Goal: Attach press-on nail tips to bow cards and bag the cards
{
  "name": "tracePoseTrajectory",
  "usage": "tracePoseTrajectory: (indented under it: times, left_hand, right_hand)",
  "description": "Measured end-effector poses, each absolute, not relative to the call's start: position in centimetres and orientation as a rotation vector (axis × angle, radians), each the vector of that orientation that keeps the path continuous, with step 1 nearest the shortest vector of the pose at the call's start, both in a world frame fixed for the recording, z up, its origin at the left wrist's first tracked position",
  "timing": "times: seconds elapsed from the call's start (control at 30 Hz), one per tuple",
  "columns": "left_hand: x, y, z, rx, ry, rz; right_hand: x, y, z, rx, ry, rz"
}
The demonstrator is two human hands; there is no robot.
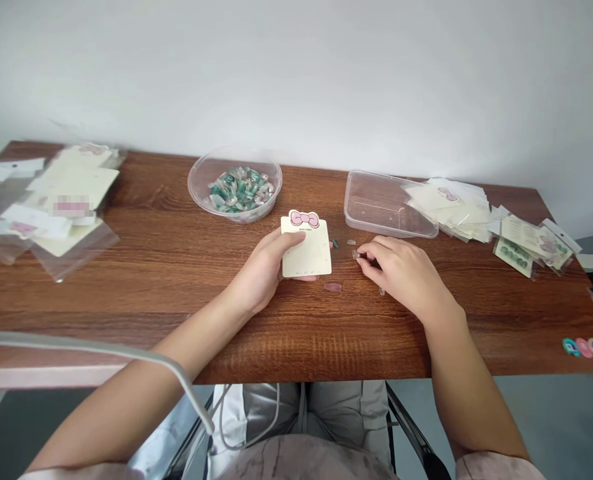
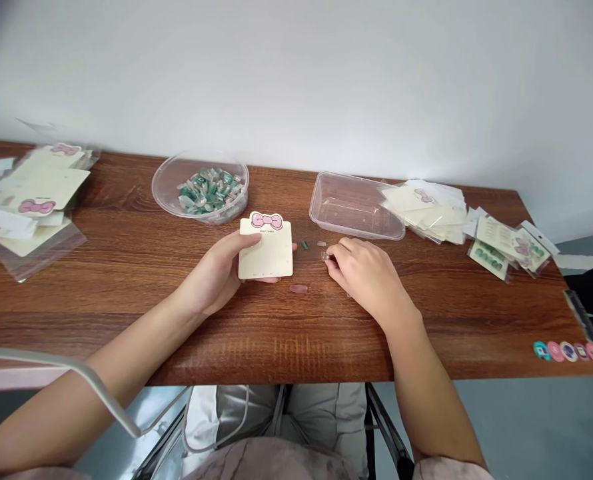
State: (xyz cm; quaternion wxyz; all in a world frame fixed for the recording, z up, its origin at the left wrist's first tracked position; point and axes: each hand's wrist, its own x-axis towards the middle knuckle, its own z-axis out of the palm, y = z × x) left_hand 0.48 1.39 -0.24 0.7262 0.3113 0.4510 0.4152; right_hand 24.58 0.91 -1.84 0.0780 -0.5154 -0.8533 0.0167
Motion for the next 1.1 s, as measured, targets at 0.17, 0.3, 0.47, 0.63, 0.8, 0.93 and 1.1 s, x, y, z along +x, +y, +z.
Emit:
tracePoseTrajectory:
  times: [0.17, 0.3, 0.47, 0.63, 0.8, 0.93, 1.1]
  left_hand:
    - [0.5, 1.6, -0.3, 0.669, 0.996, 0.934]
    - [0.4, 1.6, -0.1, 0.668, 0.987, 0.912]
    - [0.6, 1.1, -0.3, 0.731, 0.977, 0.884]
    - [0.9, 0.4, -0.6, 0.822, 0.941, 0.797]
    - [0.9, -0.1, -1.0, 0.918, 0.917, 0.765]
    - [1.0, -0.1, -1.4, 0.912, 0.895, 0.742]
    - [1.2, -0.2, -1.5, 0.858, 0.902, 0.761]
  right_hand:
    - [25.2, 1.1, -1.5, -1.573, -2.534, 0.141]
    - [25.7, 1.0, -0.9, -1.532, -2.437, 0.186]
    - [25.1, 0.5, -0.4, -1.273, -2.322, 0.131]
    - [23.6, -0.2, -0.3, -1.051, -2.327, -0.019]
    - [22.1, -0.9, -0.4, -1.024, -2.343, -0.099]
    - [21.2, -1.0, -0.5, -1.021, -2.350, -0.176]
    - [21.1, -1.0, -0.5, -1.049, -2.345, -0.195]
